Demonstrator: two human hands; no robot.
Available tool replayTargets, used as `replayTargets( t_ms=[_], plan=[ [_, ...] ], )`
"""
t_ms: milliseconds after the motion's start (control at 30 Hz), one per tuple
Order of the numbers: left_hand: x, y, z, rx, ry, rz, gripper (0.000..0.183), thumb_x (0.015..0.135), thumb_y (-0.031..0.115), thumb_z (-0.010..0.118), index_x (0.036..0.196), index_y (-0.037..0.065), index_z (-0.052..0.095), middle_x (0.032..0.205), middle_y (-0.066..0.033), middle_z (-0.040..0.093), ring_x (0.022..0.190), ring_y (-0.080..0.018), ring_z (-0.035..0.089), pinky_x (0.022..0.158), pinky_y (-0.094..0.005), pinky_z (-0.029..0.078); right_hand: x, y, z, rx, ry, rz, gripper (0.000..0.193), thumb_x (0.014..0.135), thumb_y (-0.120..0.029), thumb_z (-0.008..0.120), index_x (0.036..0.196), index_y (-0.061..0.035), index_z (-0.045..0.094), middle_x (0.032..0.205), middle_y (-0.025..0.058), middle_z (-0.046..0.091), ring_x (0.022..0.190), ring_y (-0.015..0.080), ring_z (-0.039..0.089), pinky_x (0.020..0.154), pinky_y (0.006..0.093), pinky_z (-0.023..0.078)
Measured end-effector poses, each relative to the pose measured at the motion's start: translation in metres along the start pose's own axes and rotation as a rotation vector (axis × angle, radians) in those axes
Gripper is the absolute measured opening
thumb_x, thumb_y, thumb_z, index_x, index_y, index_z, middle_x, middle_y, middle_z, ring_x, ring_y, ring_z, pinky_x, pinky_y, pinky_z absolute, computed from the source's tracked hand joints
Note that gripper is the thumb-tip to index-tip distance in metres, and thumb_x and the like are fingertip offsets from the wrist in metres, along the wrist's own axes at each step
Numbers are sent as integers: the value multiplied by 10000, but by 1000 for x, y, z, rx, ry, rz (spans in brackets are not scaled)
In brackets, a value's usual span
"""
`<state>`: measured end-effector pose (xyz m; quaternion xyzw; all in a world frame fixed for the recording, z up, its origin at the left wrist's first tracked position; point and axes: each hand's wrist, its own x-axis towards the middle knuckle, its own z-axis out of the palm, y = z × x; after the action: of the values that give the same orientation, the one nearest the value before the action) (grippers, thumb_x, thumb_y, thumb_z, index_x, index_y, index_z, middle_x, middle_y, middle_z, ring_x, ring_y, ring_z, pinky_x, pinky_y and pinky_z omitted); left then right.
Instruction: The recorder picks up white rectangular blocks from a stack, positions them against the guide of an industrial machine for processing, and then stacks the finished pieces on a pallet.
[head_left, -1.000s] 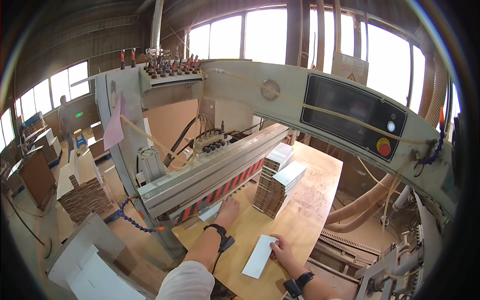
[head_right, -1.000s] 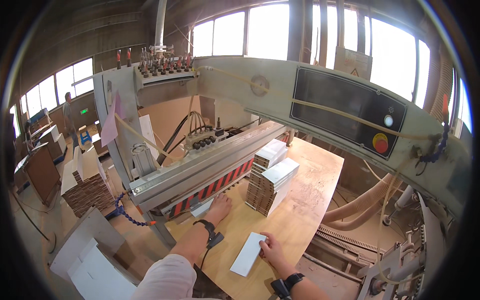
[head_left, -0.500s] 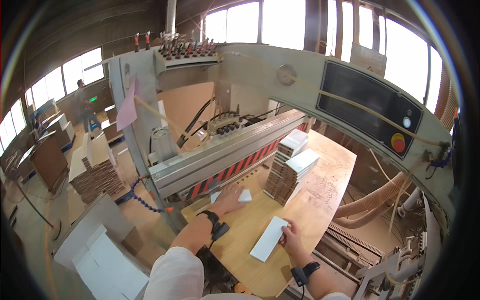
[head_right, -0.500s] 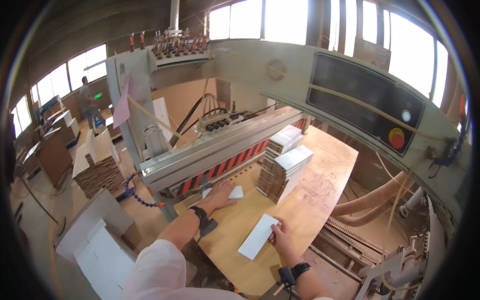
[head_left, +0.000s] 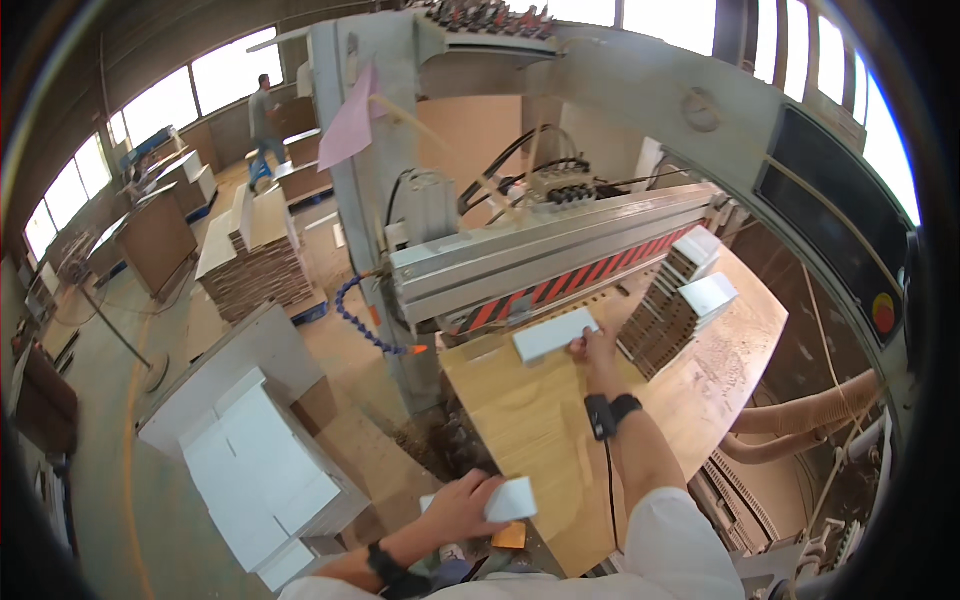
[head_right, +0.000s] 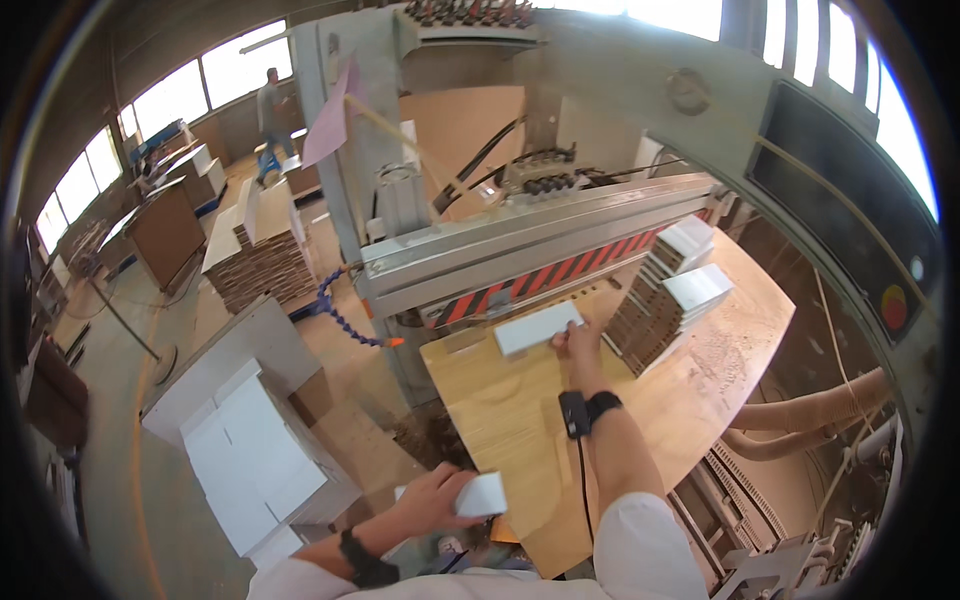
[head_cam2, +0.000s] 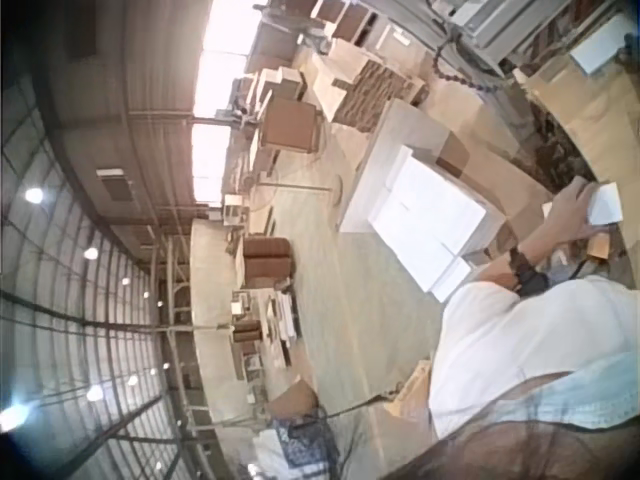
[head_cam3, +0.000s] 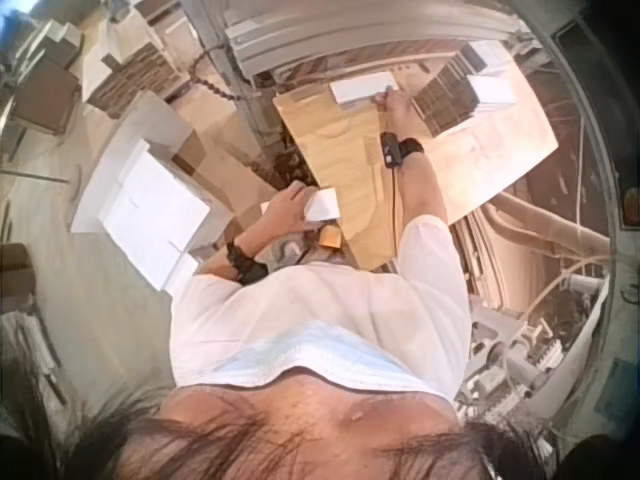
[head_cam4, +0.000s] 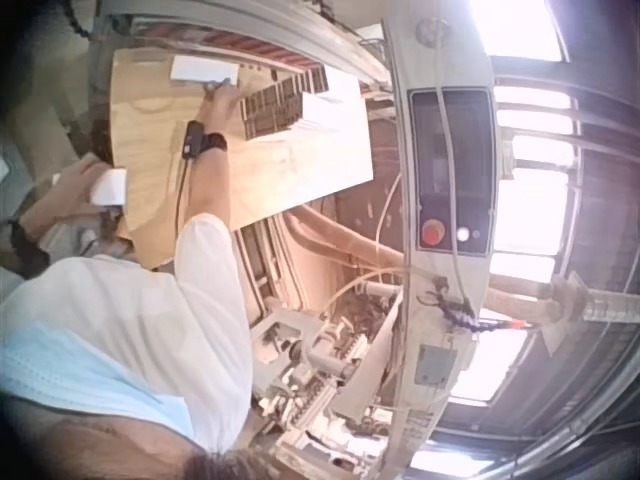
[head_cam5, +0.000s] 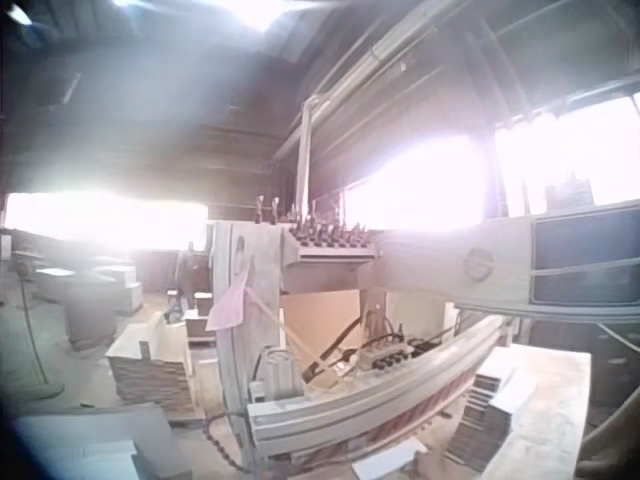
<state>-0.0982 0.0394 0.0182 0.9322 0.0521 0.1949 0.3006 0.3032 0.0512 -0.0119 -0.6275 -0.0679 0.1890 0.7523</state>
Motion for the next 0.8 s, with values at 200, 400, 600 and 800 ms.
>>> replayTargets(
  t_ms=[200, 400, 600, 800],
  plan=[
    [-173, 2, -13, 80, 181, -427, 632, 577, 334, 773, 1069, 16, 537, 985, -155, 528, 863, -304, 563, 728, -359, 483, 81, 39, 8, -133, -61, -132, 389, 793, 15, 555, 1147, 7, 392, 685, 95, 525, 526, 195, 536, 411, 340, 453],
    [-304, 22, -11, 360, 275, -869, 651, 563, 257, 781, 1109, 22, 515, 992, -190, 539, 865, -340, 556, 750, -400, 470, 126, 45, -30, -161, -213, -118, 275, 834, -92, 575, 1095, -106, 489, 751, 37, 534, 531, 133, 494, 447, 271, 433],
    [-358, -4, -45, 394, 427, -1017, 636, 584, 182, 757, 1139, 25, 492, 1046, -182, 535, 954, -362, 514, 822, -416, 425, 87, 23, -9, -364, -240, -172, 298, 807, 35, 532, 1092, -34, 482, 743, 42, 532, 522, 90, 460, 408, 229, 373],
    [-358, -67, -68, 565, 268, -919, 616, 541, 174, 768, 1084, 13, 525, 1106, -172, 504, 1026, -354, 460, 891, -429, 366, 57, -3, 6, -990, 49, -649, 230, 744, -82, 630, 966, -34, 594, 881, 113, 633, 780, 211, 605, 644, 320, 488]
  ],
)
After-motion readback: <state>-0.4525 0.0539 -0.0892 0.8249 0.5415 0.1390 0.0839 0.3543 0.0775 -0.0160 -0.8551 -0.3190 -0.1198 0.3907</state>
